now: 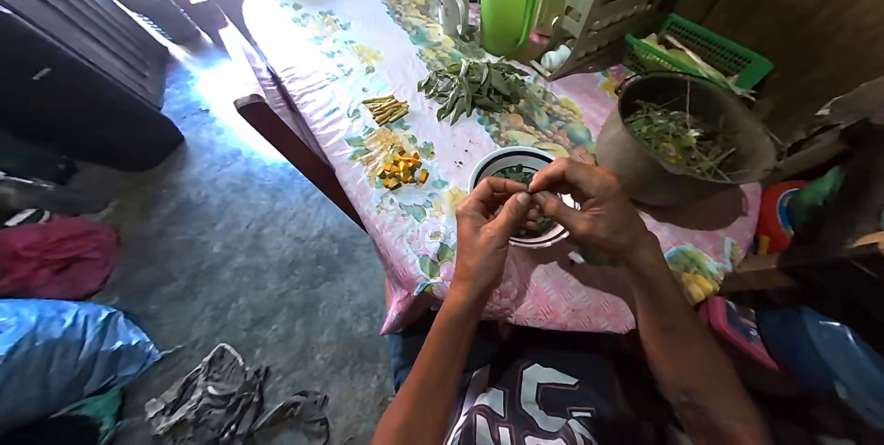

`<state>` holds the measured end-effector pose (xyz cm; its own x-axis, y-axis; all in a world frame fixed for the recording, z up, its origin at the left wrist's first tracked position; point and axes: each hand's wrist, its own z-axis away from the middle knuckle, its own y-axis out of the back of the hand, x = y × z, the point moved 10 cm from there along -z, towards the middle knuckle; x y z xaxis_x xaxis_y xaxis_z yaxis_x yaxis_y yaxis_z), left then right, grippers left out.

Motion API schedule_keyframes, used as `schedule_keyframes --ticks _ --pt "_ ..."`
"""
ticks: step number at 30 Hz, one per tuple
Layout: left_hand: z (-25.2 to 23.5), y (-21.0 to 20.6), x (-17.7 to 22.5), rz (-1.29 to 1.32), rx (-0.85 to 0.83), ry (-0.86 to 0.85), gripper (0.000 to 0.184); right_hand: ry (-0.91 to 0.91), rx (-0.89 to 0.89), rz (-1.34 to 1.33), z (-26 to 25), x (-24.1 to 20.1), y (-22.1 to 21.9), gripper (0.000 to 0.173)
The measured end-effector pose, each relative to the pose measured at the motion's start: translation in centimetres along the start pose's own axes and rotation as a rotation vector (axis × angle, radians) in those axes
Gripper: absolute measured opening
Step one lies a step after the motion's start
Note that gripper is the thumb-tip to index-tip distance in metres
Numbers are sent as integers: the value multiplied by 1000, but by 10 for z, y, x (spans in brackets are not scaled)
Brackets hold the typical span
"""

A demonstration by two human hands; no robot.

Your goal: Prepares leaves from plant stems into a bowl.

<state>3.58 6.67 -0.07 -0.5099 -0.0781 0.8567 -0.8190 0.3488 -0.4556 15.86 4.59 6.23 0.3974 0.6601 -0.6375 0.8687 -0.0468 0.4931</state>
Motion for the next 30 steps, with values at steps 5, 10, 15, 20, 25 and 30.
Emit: schedule_keyframes --ticks 5,10,15,20,25,30 --pt "-2 11 -6 25 73 36 9 -95 36 -94 3 18 6 15" --pt "-3 23 -11 90 129 92 9 -143 -55 155 6 35 4 23" --pt "-3 19 -12 101 126 86 9 -15 -35 67 -6 10 -7 23" --pt "-3 15 -11 95 108 70 9 -18 -17 55 -7 10 -8 13" --pt "-2 20 -11 146 148 78 10 -109 34 31 4 21 7 13" --pt "-2 20 -10 184 159 94 9 -4 10 217 -3 5 2 20"
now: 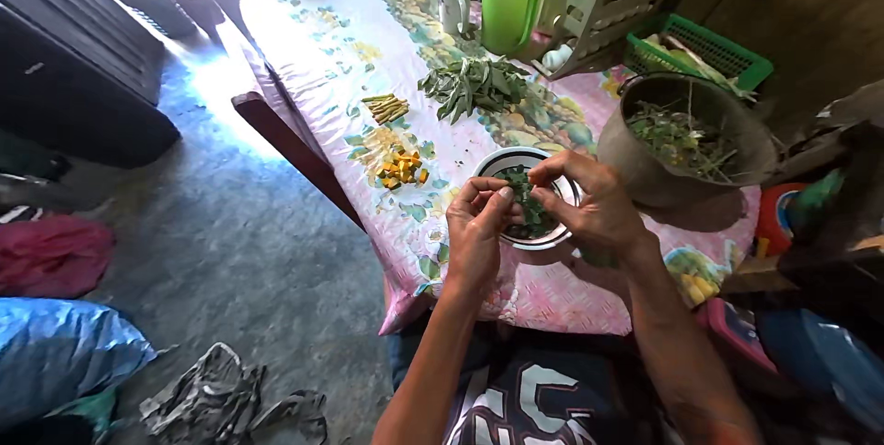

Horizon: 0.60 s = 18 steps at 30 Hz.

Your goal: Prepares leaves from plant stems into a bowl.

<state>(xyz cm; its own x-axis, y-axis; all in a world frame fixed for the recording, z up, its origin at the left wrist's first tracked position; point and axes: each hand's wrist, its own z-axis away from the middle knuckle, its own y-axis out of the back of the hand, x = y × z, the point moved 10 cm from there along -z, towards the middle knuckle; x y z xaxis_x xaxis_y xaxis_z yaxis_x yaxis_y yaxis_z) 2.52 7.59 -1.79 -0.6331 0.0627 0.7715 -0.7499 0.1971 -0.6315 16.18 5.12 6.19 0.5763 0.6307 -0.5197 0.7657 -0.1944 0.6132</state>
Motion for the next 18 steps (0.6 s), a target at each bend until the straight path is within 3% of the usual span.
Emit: schedule_keyframes --ticks 5,14,18 --pt "2 -1 0 11 -10 3 8 86 14 23 -4 -14 -6 16" --pt "3 -7 2 -128 -72 -42 11 64 5 -77 -5 -12 -7 13" --pt "3 -11 0 -61 -131 -25 11 49 -39 -172 -5 -11 -10 15"
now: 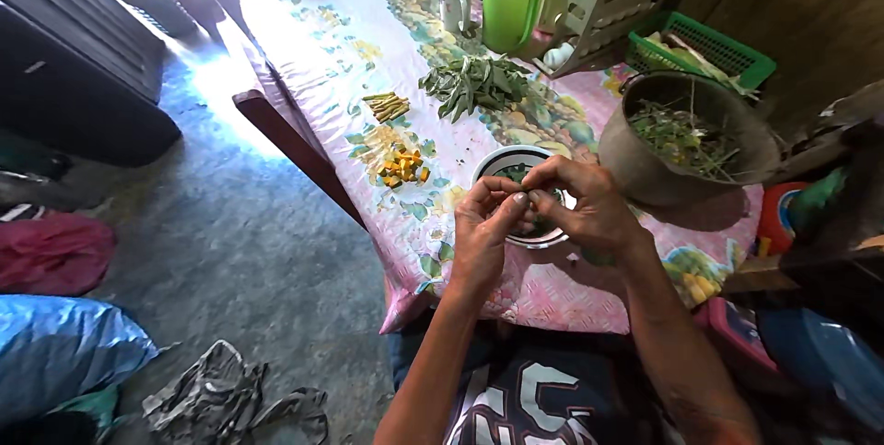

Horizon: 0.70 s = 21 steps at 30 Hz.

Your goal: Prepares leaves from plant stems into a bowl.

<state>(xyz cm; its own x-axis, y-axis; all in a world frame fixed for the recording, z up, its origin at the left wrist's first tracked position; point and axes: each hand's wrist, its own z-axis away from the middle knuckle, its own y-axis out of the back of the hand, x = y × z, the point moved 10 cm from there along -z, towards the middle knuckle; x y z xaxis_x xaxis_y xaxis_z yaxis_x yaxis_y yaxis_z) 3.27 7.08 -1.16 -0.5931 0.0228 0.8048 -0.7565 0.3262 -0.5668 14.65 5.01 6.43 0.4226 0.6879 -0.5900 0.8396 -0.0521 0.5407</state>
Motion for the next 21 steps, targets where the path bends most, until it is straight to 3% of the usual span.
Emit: schedule_keyframes --ticks 8,14,21 --pt "1 -5 -13 267 -3 99 11 -18 -13 -17 0 3 3 13" --pt "1 0 -7 218 38 59 10 -77 44 -113 9 13 12 16" --pt "2 3 -3 202 63 50 9 -45 7 72 2 7 10 17"
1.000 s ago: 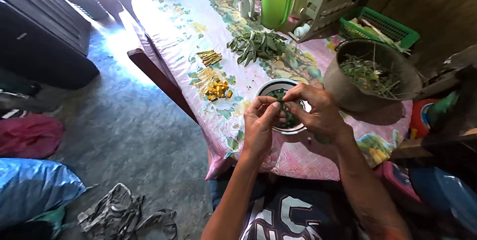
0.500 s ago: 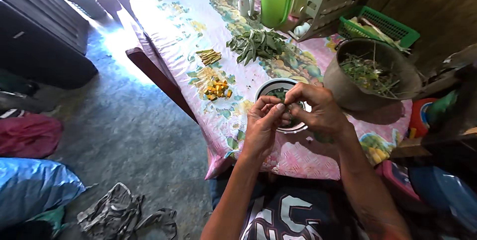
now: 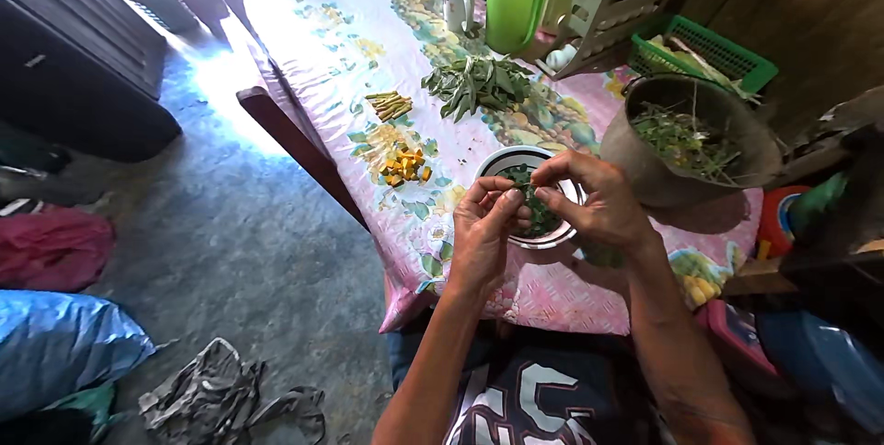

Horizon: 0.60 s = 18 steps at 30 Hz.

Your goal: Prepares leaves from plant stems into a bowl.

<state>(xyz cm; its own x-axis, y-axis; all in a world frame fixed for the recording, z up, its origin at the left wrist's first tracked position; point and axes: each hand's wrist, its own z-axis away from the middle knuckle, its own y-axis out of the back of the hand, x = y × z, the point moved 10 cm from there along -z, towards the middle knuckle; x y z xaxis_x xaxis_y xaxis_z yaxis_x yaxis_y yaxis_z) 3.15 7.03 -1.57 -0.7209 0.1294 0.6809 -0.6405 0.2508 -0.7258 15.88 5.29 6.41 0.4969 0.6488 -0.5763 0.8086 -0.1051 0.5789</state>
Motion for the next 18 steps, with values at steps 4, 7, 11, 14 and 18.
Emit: schedule_keyframes --ticks 4,7,11,14,18 --pt "1 -2 0 25 -14 9 8 71 43 -28 -2 -11 -2 14" --pt "2 -4 -1 60 -33 30 7 34 24 -44 -3 -9 -3 17" --pt "2 -8 -3 77 -63 71 6 32 -2 -48 -5 -8 -7 14" --pt "3 -8 -5 86 -71 103 6 51 10 -36 -5 -10 -6 11" --pt "3 -8 -7 100 -78 125 6 72 27 -47 -3 -11 -4 14"
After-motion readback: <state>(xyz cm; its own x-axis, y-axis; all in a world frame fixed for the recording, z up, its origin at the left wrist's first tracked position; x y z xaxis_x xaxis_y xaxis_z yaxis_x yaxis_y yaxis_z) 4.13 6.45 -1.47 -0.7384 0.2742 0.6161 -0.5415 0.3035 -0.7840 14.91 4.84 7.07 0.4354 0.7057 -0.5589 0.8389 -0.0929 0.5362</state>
